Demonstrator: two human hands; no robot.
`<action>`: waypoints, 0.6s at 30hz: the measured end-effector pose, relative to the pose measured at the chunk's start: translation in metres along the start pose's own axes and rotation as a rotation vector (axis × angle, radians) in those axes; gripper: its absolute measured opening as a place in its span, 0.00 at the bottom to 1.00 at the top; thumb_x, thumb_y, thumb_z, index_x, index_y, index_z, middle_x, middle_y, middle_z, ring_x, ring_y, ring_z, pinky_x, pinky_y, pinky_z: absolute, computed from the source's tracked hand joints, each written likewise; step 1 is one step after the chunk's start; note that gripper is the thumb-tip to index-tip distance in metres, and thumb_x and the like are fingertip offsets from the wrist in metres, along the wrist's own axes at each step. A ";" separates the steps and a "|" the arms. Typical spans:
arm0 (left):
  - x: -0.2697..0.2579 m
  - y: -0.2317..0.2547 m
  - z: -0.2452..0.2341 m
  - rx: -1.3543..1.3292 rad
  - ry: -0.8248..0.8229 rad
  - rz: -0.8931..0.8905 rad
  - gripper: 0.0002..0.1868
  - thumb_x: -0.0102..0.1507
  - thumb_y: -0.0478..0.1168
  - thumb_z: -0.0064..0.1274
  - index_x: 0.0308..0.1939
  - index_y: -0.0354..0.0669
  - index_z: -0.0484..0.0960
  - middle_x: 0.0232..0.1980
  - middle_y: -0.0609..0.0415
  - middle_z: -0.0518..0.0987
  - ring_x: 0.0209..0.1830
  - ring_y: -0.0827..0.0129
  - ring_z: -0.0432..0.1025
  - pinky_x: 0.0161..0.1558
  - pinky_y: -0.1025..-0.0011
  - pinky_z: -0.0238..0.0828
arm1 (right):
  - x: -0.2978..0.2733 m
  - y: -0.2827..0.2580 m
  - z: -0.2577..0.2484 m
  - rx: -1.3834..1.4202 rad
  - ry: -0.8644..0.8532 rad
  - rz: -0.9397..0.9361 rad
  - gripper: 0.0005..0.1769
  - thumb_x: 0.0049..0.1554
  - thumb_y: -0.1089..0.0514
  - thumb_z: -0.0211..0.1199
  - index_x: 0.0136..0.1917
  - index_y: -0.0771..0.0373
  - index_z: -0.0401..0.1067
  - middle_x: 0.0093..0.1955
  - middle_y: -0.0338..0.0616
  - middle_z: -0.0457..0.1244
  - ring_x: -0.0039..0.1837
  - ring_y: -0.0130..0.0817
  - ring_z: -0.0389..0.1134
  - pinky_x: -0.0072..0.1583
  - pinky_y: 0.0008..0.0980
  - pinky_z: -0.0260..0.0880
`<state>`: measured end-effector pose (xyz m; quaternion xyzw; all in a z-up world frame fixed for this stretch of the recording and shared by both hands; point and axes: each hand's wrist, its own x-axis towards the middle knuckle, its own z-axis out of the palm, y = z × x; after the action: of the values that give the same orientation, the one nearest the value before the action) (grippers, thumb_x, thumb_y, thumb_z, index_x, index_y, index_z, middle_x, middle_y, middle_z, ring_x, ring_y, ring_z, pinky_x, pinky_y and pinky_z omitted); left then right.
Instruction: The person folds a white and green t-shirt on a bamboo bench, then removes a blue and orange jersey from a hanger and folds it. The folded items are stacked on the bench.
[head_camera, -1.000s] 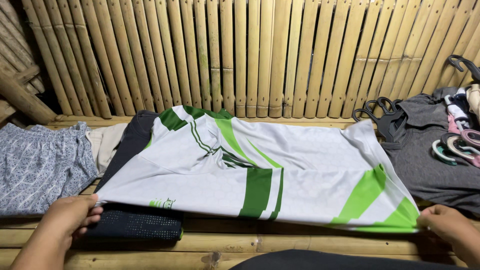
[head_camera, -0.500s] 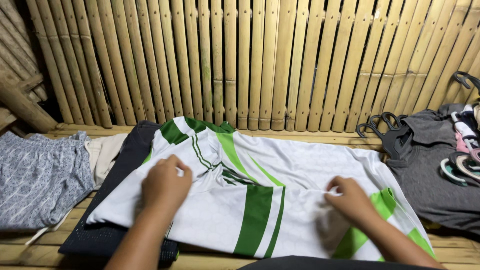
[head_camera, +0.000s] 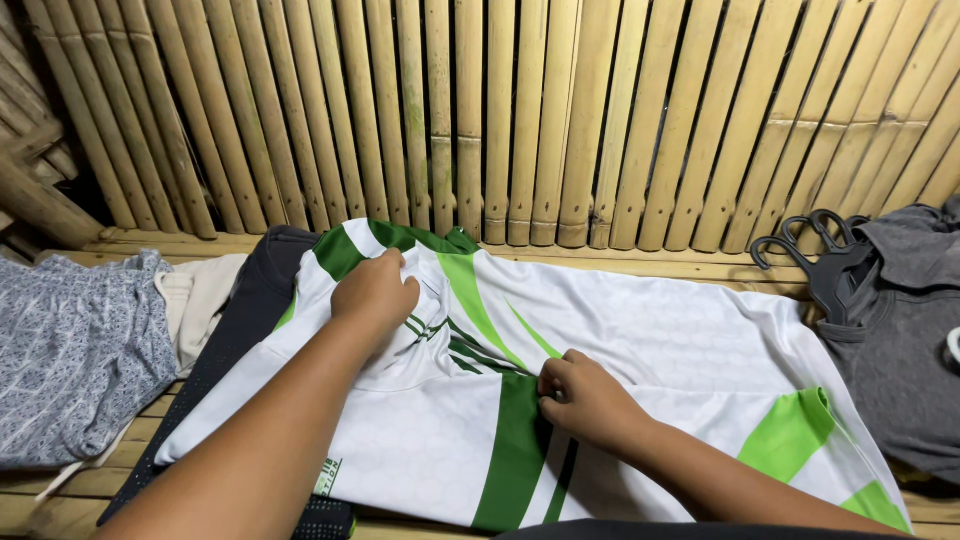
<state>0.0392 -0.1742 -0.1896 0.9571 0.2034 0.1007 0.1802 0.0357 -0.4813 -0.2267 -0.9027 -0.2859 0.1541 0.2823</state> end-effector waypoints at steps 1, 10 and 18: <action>0.007 -0.001 0.003 0.011 0.003 0.006 0.20 0.61 0.46 0.53 0.55 0.46 0.78 0.50 0.44 0.82 0.50 0.48 0.76 0.48 0.52 0.73 | 0.002 -0.001 0.001 0.013 -0.011 0.019 0.09 0.50 0.56 0.65 0.45 0.60 0.75 0.50 0.46 0.63 0.53 0.43 0.68 0.56 0.38 0.70; 0.048 -0.007 0.023 0.117 -0.080 -0.040 0.18 0.62 0.39 0.50 0.56 0.48 0.78 0.49 0.44 0.83 0.51 0.48 0.77 0.48 0.51 0.74 | 0.007 -0.003 0.002 0.013 -0.038 0.065 0.08 0.50 0.56 0.64 0.44 0.58 0.73 0.48 0.43 0.61 0.54 0.40 0.65 0.56 0.38 0.68; 0.023 -0.008 -0.011 -0.127 -0.077 -0.038 0.10 0.61 0.44 0.55 0.44 0.48 0.84 0.41 0.48 0.86 0.41 0.56 0.78 0.43 0.58 0.73 | 0.011 0.003 0.011 -0.034 -0.013 0.049 0.08 0.50 0.55 0.63 0.44 0.56 0.71 0.48 0.42 0.62 0.58 0.42 0.62 0.59 0.39 0.65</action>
<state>0.0540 -0.1540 -0.1801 0.9429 0.2075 0.0729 0.2502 0.0409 -0.4717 -0.2380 -0.9130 -0.2683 0.1618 0.2612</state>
